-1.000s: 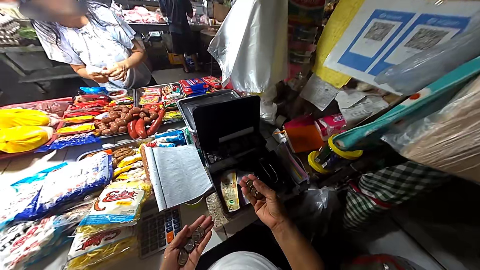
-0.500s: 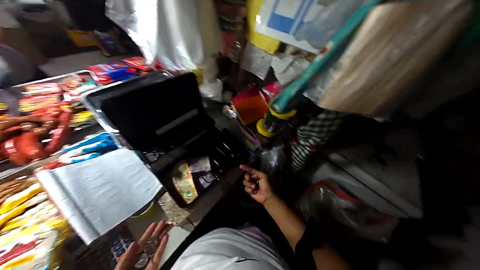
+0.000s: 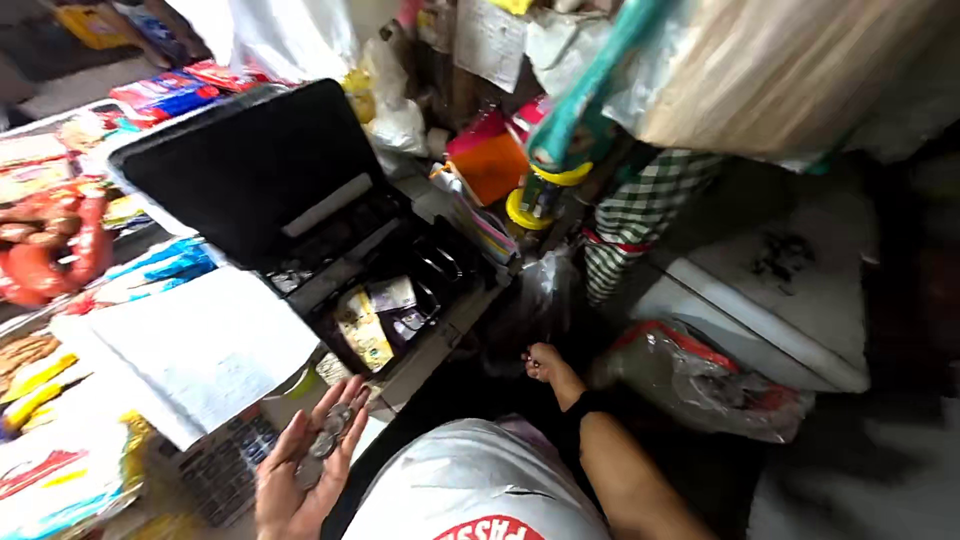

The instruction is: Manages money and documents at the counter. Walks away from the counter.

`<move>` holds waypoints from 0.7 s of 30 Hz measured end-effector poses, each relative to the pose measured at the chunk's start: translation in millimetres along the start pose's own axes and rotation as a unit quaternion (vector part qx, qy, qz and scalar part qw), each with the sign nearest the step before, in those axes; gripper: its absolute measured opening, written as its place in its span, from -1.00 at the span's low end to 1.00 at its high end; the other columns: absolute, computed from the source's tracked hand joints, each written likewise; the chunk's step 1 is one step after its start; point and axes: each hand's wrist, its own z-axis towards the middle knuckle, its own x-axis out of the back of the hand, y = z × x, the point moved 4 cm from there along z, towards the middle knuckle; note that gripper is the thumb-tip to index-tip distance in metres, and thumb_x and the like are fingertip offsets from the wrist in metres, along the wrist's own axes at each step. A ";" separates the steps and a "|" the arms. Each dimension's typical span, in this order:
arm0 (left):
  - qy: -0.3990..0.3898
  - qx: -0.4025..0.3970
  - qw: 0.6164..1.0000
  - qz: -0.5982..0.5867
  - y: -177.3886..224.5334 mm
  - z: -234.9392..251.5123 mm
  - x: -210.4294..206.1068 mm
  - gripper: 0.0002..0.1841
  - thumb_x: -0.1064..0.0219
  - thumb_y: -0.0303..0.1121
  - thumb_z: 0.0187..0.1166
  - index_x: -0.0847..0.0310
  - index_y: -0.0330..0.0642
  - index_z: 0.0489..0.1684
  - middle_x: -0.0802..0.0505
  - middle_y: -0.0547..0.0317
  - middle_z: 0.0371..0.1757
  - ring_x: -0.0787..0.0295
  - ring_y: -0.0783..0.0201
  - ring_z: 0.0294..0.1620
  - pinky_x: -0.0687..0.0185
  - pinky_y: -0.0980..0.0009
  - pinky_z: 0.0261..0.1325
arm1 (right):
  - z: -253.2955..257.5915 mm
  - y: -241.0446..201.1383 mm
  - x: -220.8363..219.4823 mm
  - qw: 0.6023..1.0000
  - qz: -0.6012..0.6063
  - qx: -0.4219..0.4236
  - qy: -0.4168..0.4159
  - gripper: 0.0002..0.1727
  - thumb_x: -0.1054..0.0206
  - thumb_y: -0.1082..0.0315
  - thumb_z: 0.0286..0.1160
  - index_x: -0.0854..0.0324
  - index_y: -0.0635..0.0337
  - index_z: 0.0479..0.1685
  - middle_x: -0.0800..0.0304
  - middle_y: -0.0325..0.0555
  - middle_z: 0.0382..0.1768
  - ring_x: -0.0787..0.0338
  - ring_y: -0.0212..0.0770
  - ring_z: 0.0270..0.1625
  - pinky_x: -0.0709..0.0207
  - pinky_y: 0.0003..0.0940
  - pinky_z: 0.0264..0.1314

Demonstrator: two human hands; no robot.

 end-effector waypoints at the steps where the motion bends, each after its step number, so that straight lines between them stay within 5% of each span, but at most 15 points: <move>1: -0.024 -0.003 1.000 -0.015 -0.9 2.9 -10.2 -0.43 0.04 -0.13 0.80 -0.55 -0.45 0.48 -0.63 -0.31 0.56 -0.57 -0.13 0.61 -0.55 0.12 0.61 | -11.7 -10.9 -10.9 0.999 0.024 0.041 -0.006 -0.79 0.10 0.42 0.79 -0.45 0.25 -0.07 -0.45 -0.24 -0.57 -0.26 -0.45 -0.75 -0.20 -0.56 -0.72; 4: -0.078 -0.006 0.994 -0.074 -0.8 9.4 -32.2 -0.39 0.04 -0.09 0.81 -0.48 -0.50 0.53 -0.55 -0.37 0.62 -0.49 -0.18 0.67 -0.50 0.10 0.64 | -69.5 -48.4 -45.2 0.973 0.070 0.165 -0.144 -0.53 0.11 0.67 0.48 -0.45 0.31 0.35 -0.58 -0.25 -0.36 -0.44 -0.48 -0.61 -0.34 -0.61 -0.60; 8: -0.092 -0.011 0.991 -0.101 3.2 9.4 -34.4 -0.36 0.12 -0.06 0.84 -0.46 -0.49 0.55 -0.50 -0.38 0.66 -0.45 -0.21 0.68 -0.49 0.10 0.65 | -151.3 -81.3 -92.1 0.941 0.141 0.158 -0.263 -0.59 0.19 0.57 0.57 -0.59 0.21 0.11 -0.77 -0.27 -0.30 -0.63 -0.53 -0.52 -0.47 -0.71 -0.52; 11: -0.099 -0.016 0.989 -0.109 4.5 2.9 -27.5 -0.35 0.15 -0.05 0.85 -0.43 -0.48 0.59 -0.47 -0.38 0.69 -0.41 -0.18 0.72 -0.41 0.11 0.70 | -190.2 -95.4 -123.3 0.907 0.200 0.145 -0.340 -0.59 0.20 0.48 0.76 -0.60 0.32 0.18 -0.89 -0.05 -0.11 -0.90 -0.29 -0.17 -0.78 -0.48 -0.09; 14: -0.089 -0.037 0.989 -0.114 7.2 -10.9 -21.9 -0.36 0.11 -0.06 0.84 -0.47 -0.48 0.56 -0.49 -0.36 0.67 -0.41 -0.17 0.72 -0.39 0.12 0.72 | -214.9 -101.4 -154.1 0.880 0.217 0.123 -0.404 -0.59 0.19 0.45 0.82 -0.59 0.30 0.25 -0.89 0.06 0.04 -0.93 -0.08 0.02 -0.81 -0.25 0.14; 21: -0.074 -0.105 0.984 -0.126 19.0 -50.6 -4.3 -0.36 0.06 -0.03 0.82 -0.53 -0.45 0.53 -0.52 -0.34 0.65 -0.42 -0.15 0.72 -0.38 0.14 0.73 | -246.3 -90.6 -200.3 0.862 0.189 0.062 -0.467 -0.58 0.17 0.50 0.80 -0.57 0.37 0.33 -0.85 0.18 0.17 -0.89 0.03 0.21 -0.77 -0.17 0.29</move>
